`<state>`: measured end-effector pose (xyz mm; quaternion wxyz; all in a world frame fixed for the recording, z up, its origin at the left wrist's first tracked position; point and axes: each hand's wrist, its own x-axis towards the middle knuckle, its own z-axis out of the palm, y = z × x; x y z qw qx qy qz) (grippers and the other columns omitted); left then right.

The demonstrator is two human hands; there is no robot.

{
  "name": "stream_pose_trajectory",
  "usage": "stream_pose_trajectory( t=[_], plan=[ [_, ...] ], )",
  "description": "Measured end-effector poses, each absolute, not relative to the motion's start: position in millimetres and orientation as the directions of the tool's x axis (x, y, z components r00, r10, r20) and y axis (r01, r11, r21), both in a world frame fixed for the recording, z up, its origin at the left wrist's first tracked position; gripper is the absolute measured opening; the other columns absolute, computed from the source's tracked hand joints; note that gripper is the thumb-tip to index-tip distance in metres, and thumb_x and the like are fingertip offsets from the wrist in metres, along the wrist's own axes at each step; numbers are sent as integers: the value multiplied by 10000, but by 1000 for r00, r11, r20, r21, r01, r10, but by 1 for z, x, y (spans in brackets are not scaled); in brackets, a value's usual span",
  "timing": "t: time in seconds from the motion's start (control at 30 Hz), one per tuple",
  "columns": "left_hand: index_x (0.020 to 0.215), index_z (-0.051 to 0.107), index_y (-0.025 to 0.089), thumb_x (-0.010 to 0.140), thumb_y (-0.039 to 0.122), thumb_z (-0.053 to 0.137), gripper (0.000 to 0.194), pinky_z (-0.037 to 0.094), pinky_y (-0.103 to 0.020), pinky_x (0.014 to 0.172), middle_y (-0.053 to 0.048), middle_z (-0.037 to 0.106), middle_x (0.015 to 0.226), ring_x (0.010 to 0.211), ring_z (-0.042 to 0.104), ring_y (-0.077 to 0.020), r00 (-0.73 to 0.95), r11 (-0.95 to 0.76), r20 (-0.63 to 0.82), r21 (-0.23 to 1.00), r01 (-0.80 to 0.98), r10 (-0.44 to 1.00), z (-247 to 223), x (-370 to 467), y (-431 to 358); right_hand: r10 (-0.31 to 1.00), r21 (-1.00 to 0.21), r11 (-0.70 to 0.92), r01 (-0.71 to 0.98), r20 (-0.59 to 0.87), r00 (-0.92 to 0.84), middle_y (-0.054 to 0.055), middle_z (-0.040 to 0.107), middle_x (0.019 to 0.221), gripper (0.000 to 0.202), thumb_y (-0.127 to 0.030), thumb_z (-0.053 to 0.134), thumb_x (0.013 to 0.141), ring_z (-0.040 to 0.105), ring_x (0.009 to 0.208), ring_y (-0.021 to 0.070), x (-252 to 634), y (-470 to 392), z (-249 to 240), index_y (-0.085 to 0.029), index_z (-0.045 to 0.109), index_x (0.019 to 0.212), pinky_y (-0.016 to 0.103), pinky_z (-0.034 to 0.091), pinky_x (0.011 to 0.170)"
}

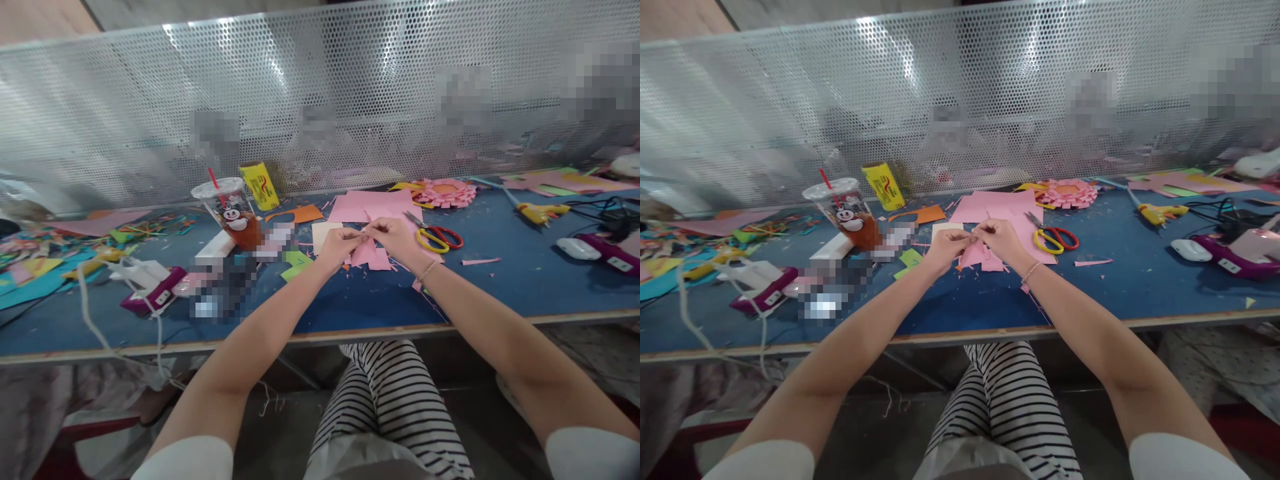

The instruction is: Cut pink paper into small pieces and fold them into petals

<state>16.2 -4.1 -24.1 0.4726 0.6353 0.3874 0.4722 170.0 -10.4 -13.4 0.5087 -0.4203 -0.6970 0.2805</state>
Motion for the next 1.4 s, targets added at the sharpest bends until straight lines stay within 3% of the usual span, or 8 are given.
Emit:
stream_pose_trajectory(
  t=[0.13,0.23,0.5,0.73,0.9,1.2,1.4],
  plan=[
    [708,672,116,577,380,700,297,327,-206,489,4,562,571,505,438,-62,249,-225,207,973,46,946,-23,17,-5,863,-800,502,329,487,-135,6,554,580,248,-315,483,762,473,566,103,169,-11,-13,-149,575,603,233,377,551],
    [697,664,115,571,363,704,282,341,-211,503,5,563,578,509,443,-63,245,-208,194,978,33,950,-24,15,-4,881,-848,473,239,443,-169,10,561,592,299,-350,428,796,493,565,103,168,-10,-14,-152,571,625,235,404,564],
    [672,633,113,623,345,664,239,335,-205,477,16,518,547,474,417,-54,267,-194,189,981,-8,945,-25,15,-4,878,-828,479,293,452,-160,21,605,655,196,-328,553,706,514,615,115,170,-10,-13,-144,621,698,246,412,596],
    [609,602,109,619,381,674,281,328,-195,461,26,483,517,460,389,-42,275,-257,242,966,16,930,-16,17,-11,908,-897,411,161,387,-162,20,607,636,250,-391,558,696,535,604,126,173,-5,-17,-154,633,663,252,434,585],
    [640,623,114,627,397,660,286,328,-203,455,18,497,506,457,403,-55,244,-273,254,961,48,936,-18,17,-12,895,-863,445,238,420,-148,23,622,651,238,-375,583,690,528,601,118,175,-7,-16,-152,665,695,246,425,576],
    [618,613,123,686,388,576,276,267,-208,447,21,479,499,461,369,-60,243,-382,321,883,273,915,-16,18,-16,928,-902,355,245,310,-207,25,607,677,264,-385,615,666,509,571,96,178,-5,-18,-138,641,754,234,437,559],
    [632,610,124,703,375,550,267,313,-213,494,10,510,543,505,413,-72,275,-395,319,869,297,907,-15,15,-12,907,-831,420,364,370,-201,-3,569,632,238,-374,543,723,473,536,87,180,-5,-17,-148,611,755,234,388,549]
  ],
)
